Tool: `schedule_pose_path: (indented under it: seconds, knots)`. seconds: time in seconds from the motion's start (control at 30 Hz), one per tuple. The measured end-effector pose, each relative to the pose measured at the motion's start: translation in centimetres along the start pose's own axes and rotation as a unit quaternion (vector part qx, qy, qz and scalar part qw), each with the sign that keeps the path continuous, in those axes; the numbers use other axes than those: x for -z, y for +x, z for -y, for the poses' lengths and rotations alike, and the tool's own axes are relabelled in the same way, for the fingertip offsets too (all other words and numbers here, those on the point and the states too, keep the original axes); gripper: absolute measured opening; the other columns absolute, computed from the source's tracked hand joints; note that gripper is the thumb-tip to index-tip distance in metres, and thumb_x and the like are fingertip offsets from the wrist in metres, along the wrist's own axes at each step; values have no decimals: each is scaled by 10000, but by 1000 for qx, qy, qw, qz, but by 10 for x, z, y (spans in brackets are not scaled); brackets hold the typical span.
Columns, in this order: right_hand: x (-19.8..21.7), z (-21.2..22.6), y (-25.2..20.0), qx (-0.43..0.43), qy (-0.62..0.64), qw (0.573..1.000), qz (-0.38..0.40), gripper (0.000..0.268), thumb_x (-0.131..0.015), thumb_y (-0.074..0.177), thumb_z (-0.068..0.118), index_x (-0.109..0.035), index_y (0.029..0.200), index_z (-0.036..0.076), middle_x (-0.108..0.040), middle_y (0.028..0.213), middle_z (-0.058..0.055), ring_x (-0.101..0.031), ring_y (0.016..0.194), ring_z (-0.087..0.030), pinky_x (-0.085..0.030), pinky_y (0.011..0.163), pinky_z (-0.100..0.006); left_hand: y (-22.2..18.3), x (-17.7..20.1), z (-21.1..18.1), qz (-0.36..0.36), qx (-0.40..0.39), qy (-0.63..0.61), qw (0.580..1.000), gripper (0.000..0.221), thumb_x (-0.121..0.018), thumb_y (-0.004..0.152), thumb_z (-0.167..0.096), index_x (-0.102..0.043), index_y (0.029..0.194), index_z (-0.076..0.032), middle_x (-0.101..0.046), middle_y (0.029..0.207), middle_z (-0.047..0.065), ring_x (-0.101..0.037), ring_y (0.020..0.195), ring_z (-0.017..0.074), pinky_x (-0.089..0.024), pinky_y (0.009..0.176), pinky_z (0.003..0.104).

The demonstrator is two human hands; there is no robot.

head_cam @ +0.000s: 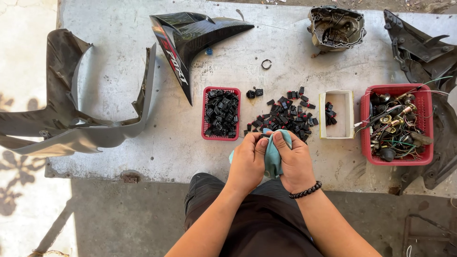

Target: Cleaning individual motorcycle electrical switches or components using a cloth on a workbench.

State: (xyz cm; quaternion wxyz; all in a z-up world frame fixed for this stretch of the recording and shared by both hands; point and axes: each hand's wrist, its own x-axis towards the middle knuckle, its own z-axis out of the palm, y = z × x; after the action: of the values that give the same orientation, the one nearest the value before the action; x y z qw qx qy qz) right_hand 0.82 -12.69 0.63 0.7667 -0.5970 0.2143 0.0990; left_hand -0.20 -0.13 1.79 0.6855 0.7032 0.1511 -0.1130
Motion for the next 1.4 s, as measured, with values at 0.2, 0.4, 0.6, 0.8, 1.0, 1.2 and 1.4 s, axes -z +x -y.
schedule_pose_path:
  seconds: [0.2, 0.4, 0.6, 0.8, 1.0, 1.2, 1.4]
  knots:
    - [-4, -2, -5, -5, -26, 999, 37, 234, -711, 950, 126, -744, 1140, -8, -700, 625, -113, -675, 570, -143, -561, 555, -268, 2, 5, 11, -29, -7, 21, 999, 263, -528, 1059, -272, -699, 1060, -73, -662, 675, 132, -617, 647, 200, -524, 546, 343]
    - [6, -25, 9, -23, -14, 999, -31, 244, -650, 1034, 244, -762, 1030, 27, -651, 529, -100, -638, 440, -126, -555, 473, -241, -1, 0, 17, -9, 12, 16, 1000, 285, -535, 1066, -272, -701, 1080, -42, -688, 702, 170, -637, 651, 256, -535, 569, 366]
    - [8, -23, 12, -80, -77, 993, 37, 199, -677, 995, 175, -776, 1088, 30, -680, 546, -147, -622, 406, -177, -571, 444, -301, 7, 7, 39, -50, 40, 10, 998, 268, -637, 1012, -314, -722, 1086, -70, -683, 649, 103, -640, 624, 174, -536, 536, 326]
    - [12, -62, 29, -120, -75, 990, 10, 173, -699, 967, 128, -746, 1086, 11, -697, 600, -146, -657, 495, -176, -564, 474, -317, 20, 7, 79, -70, 90, -85, 990, 321, -589, 1037, -276, -668, 1214, -21, -677, 708, 79, -579, 632, 110, -472, 544, 259]
    - [8, -124, 63, -192, -99, 976, -33, 161, -703, 988, 156, -741, 1077, 27, -737, 698, -153, -677, 575, -213, -583, 568, -349, 38, 17, 136, -85, 195, -93, 973, 419, -658, 988, -281, -626, 1284, 13, -713, 829, 87, -640, 712, 122, -507, 633, 253]
    - [-9, -188, 106, -281, -166, 941, -85, 247, -751, 942, 250, -746, 1129, 89, -743, 915, -134, -696, 900, -248, -588, 780, -414, 65, 29, 221, -97, 342, -6, 935, 365, -677, 971, -420, -758, 1162, -119, -779, 886, 18, -701, 856, 140, -534, 712, 308]
    - [-34, -232, 142, -321, -161, 928, -99, 316, -729, 966, 297, -734, 1206, 92, -750, 1068, -158, -696, 1002, -313, -585, 852, -478, 99, 45, 265, -144, 346, 12, 927, 291, -661, 980, -370, -763, 1116, -133, -763, 853, 39, -690, 846, 155, -522, 704, 316]
